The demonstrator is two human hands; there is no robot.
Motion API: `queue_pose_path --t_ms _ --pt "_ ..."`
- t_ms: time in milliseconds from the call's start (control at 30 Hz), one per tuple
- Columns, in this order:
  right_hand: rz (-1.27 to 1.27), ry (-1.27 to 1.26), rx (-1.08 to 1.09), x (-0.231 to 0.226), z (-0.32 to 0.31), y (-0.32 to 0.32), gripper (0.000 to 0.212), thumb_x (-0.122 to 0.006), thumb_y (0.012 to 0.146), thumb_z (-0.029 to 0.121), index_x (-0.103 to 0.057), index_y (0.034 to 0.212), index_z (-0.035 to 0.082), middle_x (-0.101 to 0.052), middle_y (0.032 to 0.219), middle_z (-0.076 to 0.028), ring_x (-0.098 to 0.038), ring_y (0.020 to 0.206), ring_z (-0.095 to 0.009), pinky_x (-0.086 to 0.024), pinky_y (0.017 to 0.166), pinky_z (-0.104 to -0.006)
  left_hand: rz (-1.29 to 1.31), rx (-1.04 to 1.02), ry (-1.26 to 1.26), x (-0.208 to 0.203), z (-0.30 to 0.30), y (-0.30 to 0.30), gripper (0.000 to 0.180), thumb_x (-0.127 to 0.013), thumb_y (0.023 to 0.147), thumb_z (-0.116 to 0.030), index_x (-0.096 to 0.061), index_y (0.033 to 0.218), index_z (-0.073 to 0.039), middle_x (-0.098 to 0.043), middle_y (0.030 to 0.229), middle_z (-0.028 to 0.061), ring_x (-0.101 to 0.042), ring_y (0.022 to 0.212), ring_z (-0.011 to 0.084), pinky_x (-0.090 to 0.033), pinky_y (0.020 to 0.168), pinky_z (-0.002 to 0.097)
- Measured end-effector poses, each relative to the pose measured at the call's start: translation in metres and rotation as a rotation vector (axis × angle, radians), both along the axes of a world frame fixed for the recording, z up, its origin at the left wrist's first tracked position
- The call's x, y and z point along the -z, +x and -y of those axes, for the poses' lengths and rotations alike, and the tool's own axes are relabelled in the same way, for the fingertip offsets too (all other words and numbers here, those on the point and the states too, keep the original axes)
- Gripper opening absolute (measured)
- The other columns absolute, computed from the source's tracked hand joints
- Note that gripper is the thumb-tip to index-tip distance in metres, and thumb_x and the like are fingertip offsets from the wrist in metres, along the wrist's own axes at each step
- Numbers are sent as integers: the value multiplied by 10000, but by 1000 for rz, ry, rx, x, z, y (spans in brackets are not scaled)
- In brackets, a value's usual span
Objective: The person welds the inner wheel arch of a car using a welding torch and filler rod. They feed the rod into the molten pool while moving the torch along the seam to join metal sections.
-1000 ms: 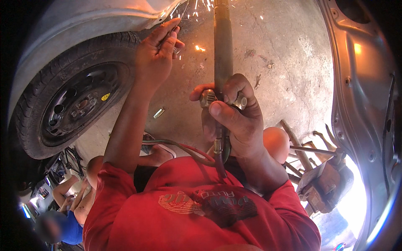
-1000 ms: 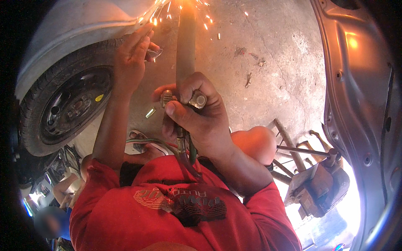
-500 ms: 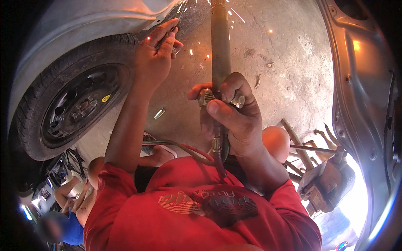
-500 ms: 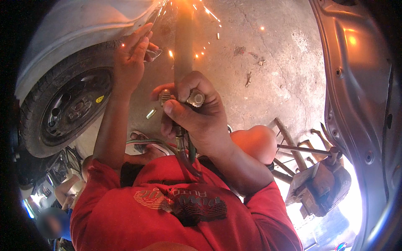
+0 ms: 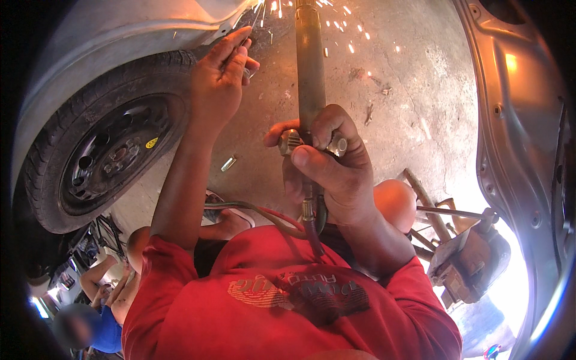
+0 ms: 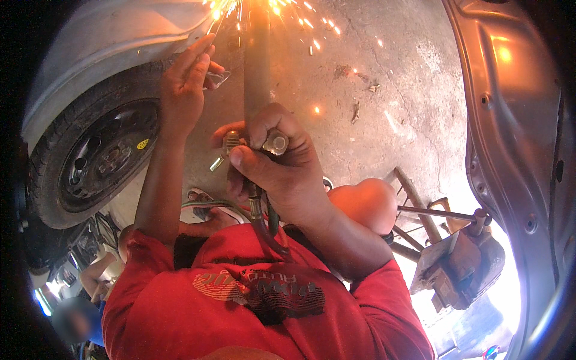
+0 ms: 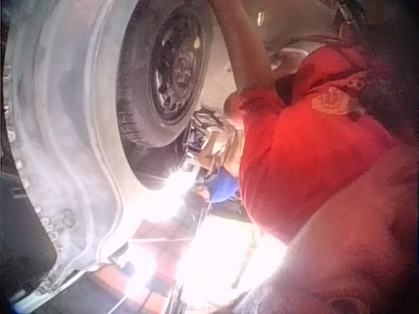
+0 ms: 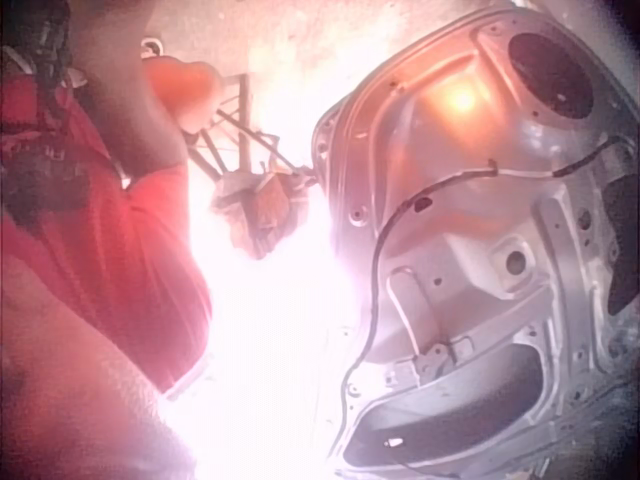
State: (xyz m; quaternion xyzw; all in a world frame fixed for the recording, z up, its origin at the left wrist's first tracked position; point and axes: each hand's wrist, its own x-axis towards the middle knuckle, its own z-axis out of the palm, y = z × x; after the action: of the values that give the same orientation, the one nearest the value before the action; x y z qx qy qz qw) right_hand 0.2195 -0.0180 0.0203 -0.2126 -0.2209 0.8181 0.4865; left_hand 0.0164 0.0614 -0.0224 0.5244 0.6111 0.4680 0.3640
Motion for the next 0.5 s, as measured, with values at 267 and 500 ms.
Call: queue_pose_path --t_ms 267,500 --pt "16 -14 4 -1 0 -1 224 -585 992 -55 -433 990 110 -670 1130 -223 -669 635 -112 -553 535 -228 13 7 -2 3 -1 -2 329 -546 1057 -100 -647 1369 -72 -722 1210 70 -693 871 84 -524 668 217" --pt "32 -25 -4 -1 -1 0 223 -600 991 -36 -431 976 110 -679 1119 -218 -672 626 -112 -558 539 -227 3 16 -18 2 -2 -1 345 -533 1058 -77 -630 1389 -73 -711 1213 101 -685 877 85 -520 670 220"
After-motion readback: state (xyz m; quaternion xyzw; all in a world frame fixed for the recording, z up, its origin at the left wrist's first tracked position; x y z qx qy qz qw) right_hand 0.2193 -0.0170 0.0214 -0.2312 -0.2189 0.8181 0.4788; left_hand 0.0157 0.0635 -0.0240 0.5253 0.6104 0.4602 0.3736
